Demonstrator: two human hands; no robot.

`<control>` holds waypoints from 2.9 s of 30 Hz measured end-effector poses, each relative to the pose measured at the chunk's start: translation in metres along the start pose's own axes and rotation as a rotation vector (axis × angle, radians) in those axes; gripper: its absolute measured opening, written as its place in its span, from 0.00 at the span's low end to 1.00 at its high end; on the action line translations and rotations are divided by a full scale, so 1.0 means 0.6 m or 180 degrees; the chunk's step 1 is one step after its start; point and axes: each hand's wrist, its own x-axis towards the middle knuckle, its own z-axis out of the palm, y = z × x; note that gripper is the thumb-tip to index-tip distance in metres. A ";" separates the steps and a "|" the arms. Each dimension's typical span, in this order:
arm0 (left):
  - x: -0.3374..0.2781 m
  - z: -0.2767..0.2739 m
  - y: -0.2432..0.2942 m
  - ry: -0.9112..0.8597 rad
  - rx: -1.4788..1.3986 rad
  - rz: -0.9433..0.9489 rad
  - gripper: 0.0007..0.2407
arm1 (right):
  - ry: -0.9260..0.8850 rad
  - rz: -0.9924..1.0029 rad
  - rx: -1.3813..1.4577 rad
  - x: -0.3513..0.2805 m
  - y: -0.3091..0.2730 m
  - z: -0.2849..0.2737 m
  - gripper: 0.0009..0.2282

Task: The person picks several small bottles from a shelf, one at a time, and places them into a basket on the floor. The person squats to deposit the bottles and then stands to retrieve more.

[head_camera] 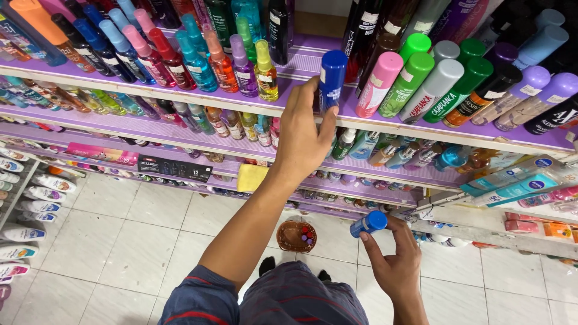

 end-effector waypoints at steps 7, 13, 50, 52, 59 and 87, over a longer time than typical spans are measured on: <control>-0.042 -0.040 0.027 -0.0181 -0.0182 0.0121 0.18 | -0.0026 -0.0115 -0.0031 0.003 -0.009 0.013 0.15; -0.086 -0.057 0.024 -0.0301 -0.0453 0.0209 0.18 | -0.0023 -0.0168 0.0013 0.006 -0.014 0.027 0.16; -0.247 -0.137 -0.121 -0.1396 -0.0924 -0.0556 0.19 | -0.0050 0.0310 0.0098 -0.014 -0.090 0.154 0.16; -0.251 -0.133 -0.115 -0.1381 -0.0902 -0.0556 0.18 | -0.0024 0.0326 0.0140 -0.017 -0.092 0.146 0.16; -0.279 -0.094 -0.078 -0.1290 -0.0799 -0.0678 0.18 | -0.0005 0.0071 0.0214 -0.022 -0.064 0.092 0.17; -0.408 0.054 -0.138 -0.0742 -0.0863 -0.0836 0.17 | -0.0274 -0.0372 0.0829 -0.019 0.130 0.094 0.14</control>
